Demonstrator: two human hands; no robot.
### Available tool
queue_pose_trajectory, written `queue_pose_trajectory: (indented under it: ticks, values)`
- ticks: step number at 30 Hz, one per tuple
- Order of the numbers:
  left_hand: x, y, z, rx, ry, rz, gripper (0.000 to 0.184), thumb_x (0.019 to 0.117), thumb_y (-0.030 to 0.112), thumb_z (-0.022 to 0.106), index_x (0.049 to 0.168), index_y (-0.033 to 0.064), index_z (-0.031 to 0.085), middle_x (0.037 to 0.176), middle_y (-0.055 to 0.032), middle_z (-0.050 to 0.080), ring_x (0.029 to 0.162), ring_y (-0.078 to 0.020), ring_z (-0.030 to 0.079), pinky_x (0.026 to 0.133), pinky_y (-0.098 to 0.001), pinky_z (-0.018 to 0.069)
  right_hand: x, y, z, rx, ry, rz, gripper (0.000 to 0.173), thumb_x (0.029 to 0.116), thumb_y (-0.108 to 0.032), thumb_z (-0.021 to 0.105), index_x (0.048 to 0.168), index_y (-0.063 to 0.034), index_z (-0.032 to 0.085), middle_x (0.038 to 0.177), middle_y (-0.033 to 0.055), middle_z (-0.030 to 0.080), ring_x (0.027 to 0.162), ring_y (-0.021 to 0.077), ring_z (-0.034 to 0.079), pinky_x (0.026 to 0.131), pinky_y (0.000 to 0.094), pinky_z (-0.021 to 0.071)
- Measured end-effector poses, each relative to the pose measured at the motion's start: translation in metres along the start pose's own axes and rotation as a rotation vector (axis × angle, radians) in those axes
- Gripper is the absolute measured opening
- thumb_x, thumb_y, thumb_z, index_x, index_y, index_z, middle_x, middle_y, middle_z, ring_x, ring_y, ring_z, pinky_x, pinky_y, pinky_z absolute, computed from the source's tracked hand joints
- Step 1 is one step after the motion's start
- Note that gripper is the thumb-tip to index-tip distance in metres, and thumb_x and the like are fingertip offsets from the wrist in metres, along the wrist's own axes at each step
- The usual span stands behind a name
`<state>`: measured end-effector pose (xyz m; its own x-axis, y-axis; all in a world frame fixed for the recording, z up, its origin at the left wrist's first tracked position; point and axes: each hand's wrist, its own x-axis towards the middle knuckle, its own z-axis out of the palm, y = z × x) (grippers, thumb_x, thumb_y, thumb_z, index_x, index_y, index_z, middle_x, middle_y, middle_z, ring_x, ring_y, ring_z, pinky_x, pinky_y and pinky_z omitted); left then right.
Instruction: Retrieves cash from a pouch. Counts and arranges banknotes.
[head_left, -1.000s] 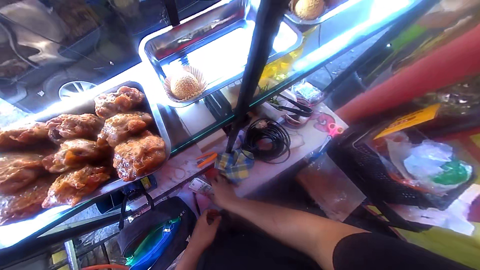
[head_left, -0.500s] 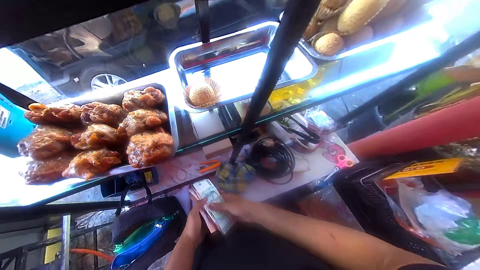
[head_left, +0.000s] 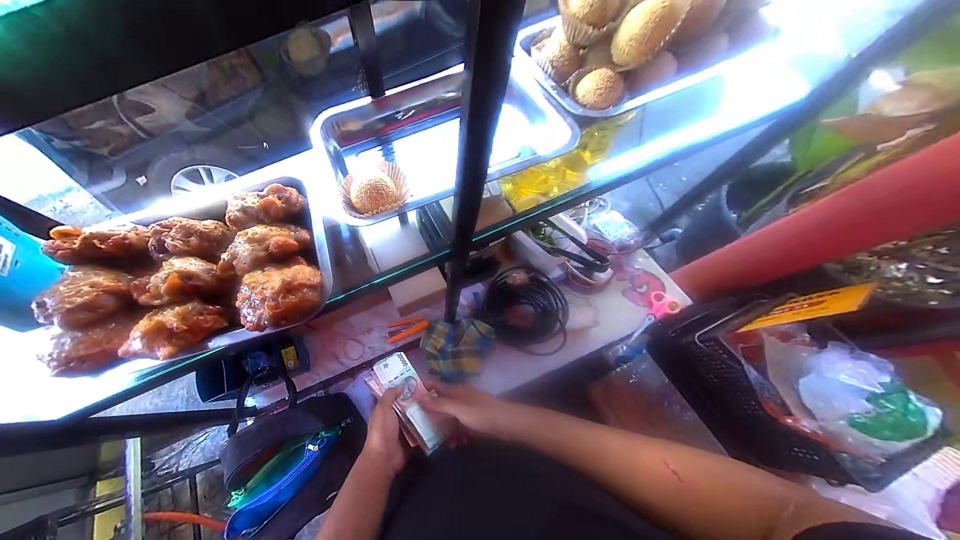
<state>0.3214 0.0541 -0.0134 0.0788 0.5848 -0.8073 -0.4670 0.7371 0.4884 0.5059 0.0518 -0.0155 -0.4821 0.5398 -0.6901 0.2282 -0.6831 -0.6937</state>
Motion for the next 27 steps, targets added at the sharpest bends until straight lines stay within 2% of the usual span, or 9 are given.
queue_pose_trajectory:
  ticks: [4, 6, 10, 13, 15, 17, 22, 24, 27]
  values:
    - [-0.002, 0.004, -0.004, 0.000, 0.004, 0.004, 0.045, 0.1112, 0.030, 0.032, 0.134, -0.0012, 0.055, 0.117, -0.0240, 0.071, 0.102, -0.0356, 0.072, 0.083, -0.0517, 0.0602, -0.013, 0.002, 0.001, -0.214, 0.169, -0.156, 0.058, 0.0945, -0.056, 0.068, 0.124, -0.0069, 0.063, 0.105, 0.0098, 0.072, 0.079, 0.0180, 0.072, 0.072, 0.0384, 0.0627]
    - [-0.002, 0.005, -0.005, 0.004, -0.005, 0.012, 0.044, 0.1109, 0.028, 0.032, 0.133, -0.0014, 0.056, 0.116, -0.0238, 0.071, 0.101, -0.0351, 0.072, 0.082, -0.0512, 0.0605, -0.019, 0.003, 0.005, -0.308, 0.263, -0.247, 0.058, 0.0908, -0.054, 0.073, 0.125, -0.0076, 0.061, 0.113, 0.0083, 0.069, 0.094, 0.0176, 0.070, 0.084, 0.0391, 0.0601]
    - [0.002, 0.003, -0.006, -0.017, -0.071, 0.037, 0.045, 0.1111, 0.026, 0.028, 0.126, -0.0036, 0.058, 0.108, -0.0203, 0.072, 0.096, -0.0297, 0.073, 0.080, -0.0458, 0.0610, -0.025, 0.015, 0.020, -0.536, 0.470, -0.597, 0.031, 0.0960, -0.040, 0.070, 0.105, -0.0109, 0.072, 0.117, 0.0069, 0.067, 0.114, 0.0196, 0.062, 0.103, 0.0408, 0.0497]
    - [0.014, 0.004, -0.016, -0.016, -0.111, 0.098, 0.043, 0.1104, 0.023, 0.028, 0.127, -0.0043, 0.057, 0.105, -0.0170, 0.072, 0.093, -0.0248, 0.072, 0.081, -0.0411, 0.0612, -0.034, 0.006, 0.031, -0.325, 0.422, -0.809, 0.020, 0.0979, -0.027, 0.070, 0.099, -0.0067, 0.069, 0.119, 0.0051, 0.069, 0.121, 0.0163, 0.060, 0.109, 0.0385, 0.0448]
    - [0.013, 0.006, -0.016, -0.005, -0.037, 0.115, 0.039, 0.1094, 0.024, 0.032, 0.122, -0.0022, 0.058, 0.102, -0.0168, 0.072, 0.089, -0.0251, 0.073, 0.076, -0.0421, 0.0615, -0.043, -0.007, 0.026, -0.010, 0.393, -0.740, 0.016, 0.0967, -0.016, 0.069, 0.100, -0.0011, 0.064, 0.102, 0.0061, 0.070, 0.101, 0.0140, 0.067, 0.094, 0.0348, 0.0562]
    - [0.006, 0.007, -0.012, -0.041, 0.037, 0.137, 0.039, 0.1096, 0.026, 0.034, 0.121, -0.0025, 0.059, 0.101, -0.0181, 0.073, 0.088, -0.0268, 0.073, 0.075, -0.0444, 0.0621, -0.045, -0.021, -0.004, 0.193, 0.466, -0.649, 0.016, 0.0976, -0.013, 0.067, 0.106, 0.0008, 0.063, 0.095, 0.0085, 0.069, 0.088, 0.0167, 0.069, 0.083, 0.0376, 0.0602]
    - [-0.002, -0.002, 0.004, -0.152, 0.073, 0.204, 0.036, 0.1105, 0.024, 0.030, 0.120, -0.0006, 0.055, 0.099, -0.0155, 0.072, 0.086, -0.0239, 0.074, 0.075, -0.0403, 0.0628, 0.002, -0.052, -0.127, 0.115, 0.608, -0.326, 0.034, 0.1075, -0.021, 0.050, 0.131, 0.0007, 0.060, 0.111, 0.0216, 0.068, 0.094, 0.0292, 0.068, 0.083, 0.0495, 0.0575]
    - [-0.004, -0.011, 0.017, -0.116, 0.104, 0.222, 0.036, 0.1107, 0.023, 0.032, 0.123, -0.0019, 0.054, 0.102, -0.0178, 0.072, 0.088, -0.0258, 0.074, 0.076, -0.0419, 0.0626, 0.041, -0.057, -0.172, 0.238, 0.624, -0.265, 0.038, 0.1044, -0.028, 0.059, 0.132, -0.0025, 0.063, 0.112, 0.0189, 0.070, 0.096, 0.0276, 0.070, 0.085, 0.0483, 0.0586]
    - [-0.005, -0.020, 0.036, 0.027, 0.124, 0.259, 0.034, 0.1105, 0.018, 0.040, 0.126, -0.0077, 0.056, 0.104, -0.0236, 0.072, 0.091, -0.0316, 0.074, 0.079, -0.0463, 0.0629, 0.074, -0.073, -0.199, 0.461, 0.656, -0.262, 0.039, 0.0990, -0.033, 0.069, 0.122, -0.0014, 0.066, 0.103, 0.0156, 0.070, 0.088, 0.0242, 0.068, 0.079, 0.0453, 0.0583]
